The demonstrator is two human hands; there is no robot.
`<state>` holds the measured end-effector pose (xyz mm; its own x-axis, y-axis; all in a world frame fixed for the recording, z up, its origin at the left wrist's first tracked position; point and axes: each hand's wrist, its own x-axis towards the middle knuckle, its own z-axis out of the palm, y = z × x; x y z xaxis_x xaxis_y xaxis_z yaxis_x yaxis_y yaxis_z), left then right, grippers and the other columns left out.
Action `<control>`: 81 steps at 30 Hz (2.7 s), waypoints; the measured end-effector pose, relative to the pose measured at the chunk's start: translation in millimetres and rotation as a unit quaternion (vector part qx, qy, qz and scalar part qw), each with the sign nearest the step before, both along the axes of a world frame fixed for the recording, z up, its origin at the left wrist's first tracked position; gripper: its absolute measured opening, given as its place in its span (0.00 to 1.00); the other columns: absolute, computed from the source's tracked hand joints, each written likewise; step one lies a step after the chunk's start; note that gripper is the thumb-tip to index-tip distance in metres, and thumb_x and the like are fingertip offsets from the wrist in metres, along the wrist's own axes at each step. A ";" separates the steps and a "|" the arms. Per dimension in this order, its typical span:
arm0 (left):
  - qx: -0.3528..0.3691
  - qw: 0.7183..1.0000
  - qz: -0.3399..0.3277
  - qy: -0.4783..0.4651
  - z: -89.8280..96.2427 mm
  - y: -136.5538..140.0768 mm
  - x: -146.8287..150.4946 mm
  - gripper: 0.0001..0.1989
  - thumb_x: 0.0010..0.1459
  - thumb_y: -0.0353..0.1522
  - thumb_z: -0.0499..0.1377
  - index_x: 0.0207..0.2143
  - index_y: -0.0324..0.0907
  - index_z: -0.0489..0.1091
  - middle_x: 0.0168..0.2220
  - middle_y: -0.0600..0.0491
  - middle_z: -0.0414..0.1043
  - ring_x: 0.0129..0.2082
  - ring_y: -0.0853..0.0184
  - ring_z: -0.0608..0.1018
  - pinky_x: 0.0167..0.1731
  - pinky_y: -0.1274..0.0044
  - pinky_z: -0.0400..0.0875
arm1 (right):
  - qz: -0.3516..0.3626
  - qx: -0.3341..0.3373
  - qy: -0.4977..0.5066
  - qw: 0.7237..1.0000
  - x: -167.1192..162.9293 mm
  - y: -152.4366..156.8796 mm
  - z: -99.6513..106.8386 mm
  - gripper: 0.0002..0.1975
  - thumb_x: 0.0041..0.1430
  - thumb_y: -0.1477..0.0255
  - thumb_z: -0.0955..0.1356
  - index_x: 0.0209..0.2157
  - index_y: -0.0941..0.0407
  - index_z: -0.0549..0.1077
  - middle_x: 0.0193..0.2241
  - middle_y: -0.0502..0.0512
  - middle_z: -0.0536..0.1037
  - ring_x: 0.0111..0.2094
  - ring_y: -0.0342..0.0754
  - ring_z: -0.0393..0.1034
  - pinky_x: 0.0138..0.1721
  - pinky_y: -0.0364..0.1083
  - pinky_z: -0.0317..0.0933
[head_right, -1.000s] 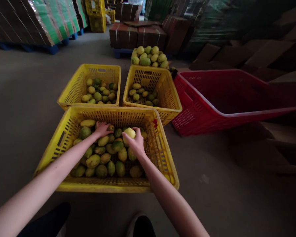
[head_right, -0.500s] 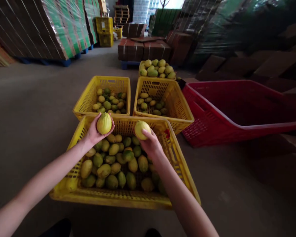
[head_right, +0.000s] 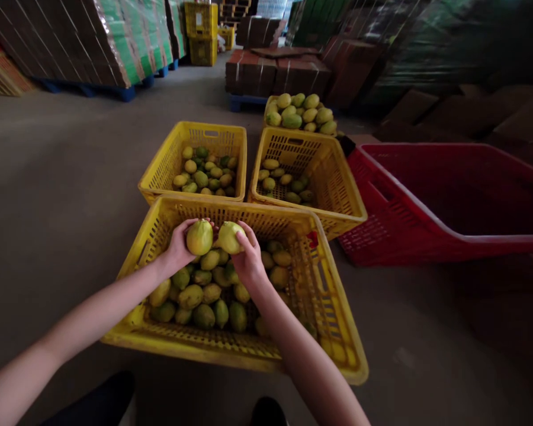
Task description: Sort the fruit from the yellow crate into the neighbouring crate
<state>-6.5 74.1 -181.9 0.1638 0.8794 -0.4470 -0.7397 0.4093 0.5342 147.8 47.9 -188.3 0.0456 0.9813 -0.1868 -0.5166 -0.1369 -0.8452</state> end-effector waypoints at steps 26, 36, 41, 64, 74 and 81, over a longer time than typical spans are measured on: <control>-0.081 0.993 -0.075 0.045 -17.1 1.2 0.0 0.14 0.61 0.43 0.56 0.40 0.42 0.72 0.29 0.53 0.75 0.29 0.65 0.76 0.28 0.75 0.71 | 0.194 -0.190 0.006 0.962 10.8 -5.3 -13.8 0.23 0.52 0.48 0.68 0.28 0.55 0.70 0.19 0.52 0.75 0.14 0.40 0.56 0.12 0.39 0.45; -0.051 0.969 -0.231 0.076 -27.2 3.7 -4.2 0.30 0.64 0.53 0.50 0.40 0.34 0.75 0.28 0.45 0.76 0.23 0.66 0.75 0.24 0.77 0.70 | 0.199 -0.228 -0.007 0.953 20.0 1.0 -21.1 0.31 0.59 0.42 0.59 0.27 0.56 0.71 0.16 0.56 0.75 0.12 0.42 0.61 0.10 0.39 0.45; -0.032 0.971 -0.206 0.115 -11.5 -0.7 -4.3 0.26 0.61 0.50 0.58 0.48 0.36 0.73 0.35 0.44 0.79 0.28 0.63 0.78 0.33 0.72 0.75 | 0.165 -0.210 -0.010 0.964 18.3 1.9 -18.4 0.25 0.59 0.47 0.64 0.30 0.56 0.74 0.19 0.54 0.76 0.17 0.44 0.67 0.15 0.41 0.58; 0.341 0.827 -0.150 0.421 5.9 -13.2 -8.9 0.31 0.39 0.33 0.76 0.44 0.46 0.66 0.46 0.49 0.70 0.47 0.58 0.75 0.50 0.70 0.69 | -0.078 0.272 -0.489 0.826 44.4 -14.1 -14.0 0.23 0.49 0.73 0.73 0.49 0.49 0.70 0.49 0.59 0.75 0.51 0.58 0.70 0.56 0.59 0.64; 0.392 0.800 -0.141 0.433 4.8 -13.4 -13.1 0.31 0.40 0.34 0.76 0.46 0.43 0.67 0.47 0.48 0.72 0.48 0.60 0.75 0.49 0.71 0.69 | -0.124 0.326 -0.533 0.771 42.2 -18.0 -15.4 0.26 0.52 0.76 0.71 0.53 0.49 0.69 0.49 0.57 0.73 0.49 0.57 0.72 0.51 0.57 0.69; 0.357 0.844 -0.172 0.360 6.1 -10.1 -18.5 0.31 0.39 0.31 0.76 0.48 0.45 0.71 0.52 0.48 0.74 0.52 0.59 0.75 0.50 0.73 0.69 | -0.120 0.319 -0.528 0.778 42.5 -19.7 -15.2 0.25 0.52 0.74 0.71 0.53 0.49 0.69 0.49 0.58 0.72 0.49 0.57 0.71 0.51 0.58 0.68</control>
<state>-25.0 64.0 -175.8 0.3771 0.9223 0.0849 -0.0208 -0.0832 0.9963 190.3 28.1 -203.5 0.0399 0.7983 0.6010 0.5660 0.4776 -0.6720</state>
